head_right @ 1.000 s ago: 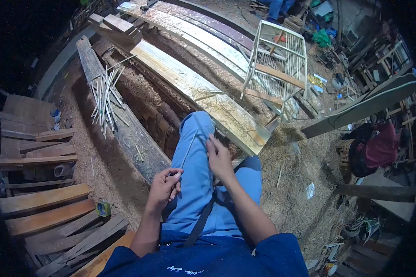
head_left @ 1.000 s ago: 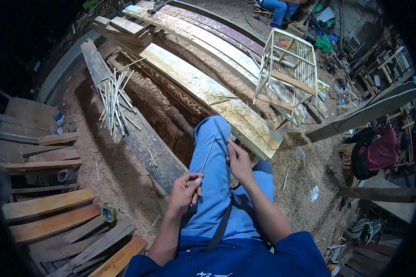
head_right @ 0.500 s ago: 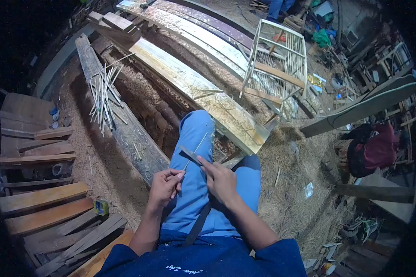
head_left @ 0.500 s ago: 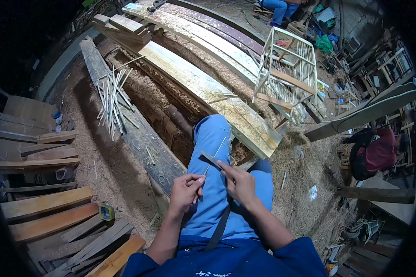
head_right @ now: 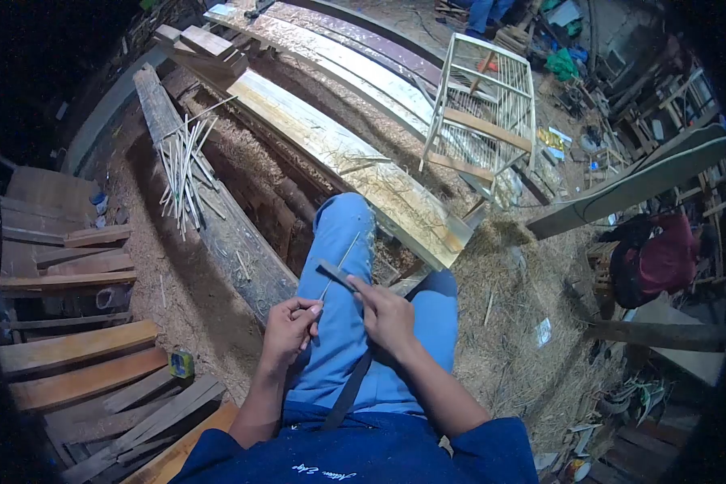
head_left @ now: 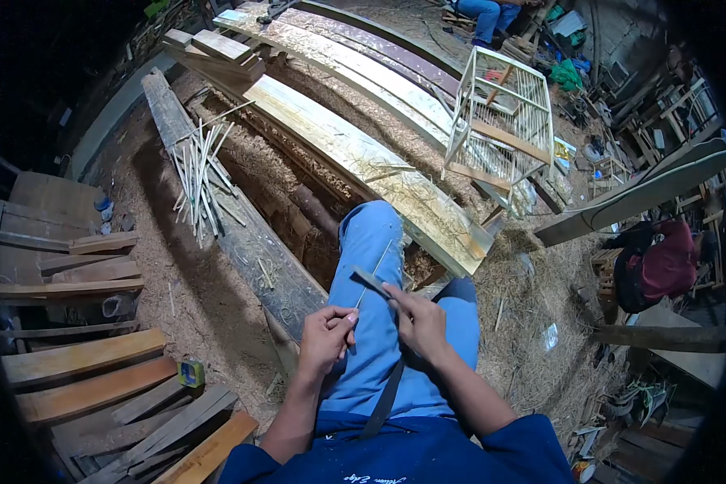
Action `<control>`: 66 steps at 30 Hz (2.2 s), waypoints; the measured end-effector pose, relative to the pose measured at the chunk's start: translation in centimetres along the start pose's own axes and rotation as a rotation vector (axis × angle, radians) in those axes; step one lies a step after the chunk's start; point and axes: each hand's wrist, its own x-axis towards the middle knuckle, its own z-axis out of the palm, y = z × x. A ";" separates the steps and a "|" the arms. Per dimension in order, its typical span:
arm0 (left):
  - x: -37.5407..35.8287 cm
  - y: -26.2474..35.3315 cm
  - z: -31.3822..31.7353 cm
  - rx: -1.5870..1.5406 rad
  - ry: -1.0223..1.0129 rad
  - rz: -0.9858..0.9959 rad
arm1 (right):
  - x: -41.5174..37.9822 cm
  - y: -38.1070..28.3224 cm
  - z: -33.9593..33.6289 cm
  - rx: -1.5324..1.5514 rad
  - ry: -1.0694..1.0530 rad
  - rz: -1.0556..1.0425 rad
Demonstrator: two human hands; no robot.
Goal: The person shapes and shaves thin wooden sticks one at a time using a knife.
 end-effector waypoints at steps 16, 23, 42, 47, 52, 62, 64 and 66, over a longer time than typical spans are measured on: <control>-0.4 -0.1 0.0 -0.022 0.018 -0.029 | 0.8 1.3 0.4 -0.019 0.117 -0.001; -0.6 0.0 -0.2 -0.075 0.031 -0.017 | 1.0 0.6 0.0 0.094 0.071 0.035; -0.4 -0.3 -0.2 -0.057 0.013 -0.030 | 0.4 -0.2 0.2 0.051 -0.056 -0.045; -0.6 -0.6 -0.5 -0.056 0.024 -0.014 | 0.0 -3.2 -1.0 -0.118 -0.257 -0.048; -0.3 -0.7 -0.4 -0.037 0.015 -0.028 | 1.3 0.3 0.2 0.009 0.009 0.044; -0.7 -0.6 -0.6 -0.056 0.014 -0.020 | 2.0 1.1 1.1 0.035 0.060 -0.001; -0.9 -0.6 -0.9 -0.048 0.028 -0.051 | 1.5 -0.2 0.4 0.011 -0.012 -0.058; -1.2 -0.8 -1.3 -0.056 0.018 -0.045 | 1.3 0.9 0.8 0.012 -0.063 -0.056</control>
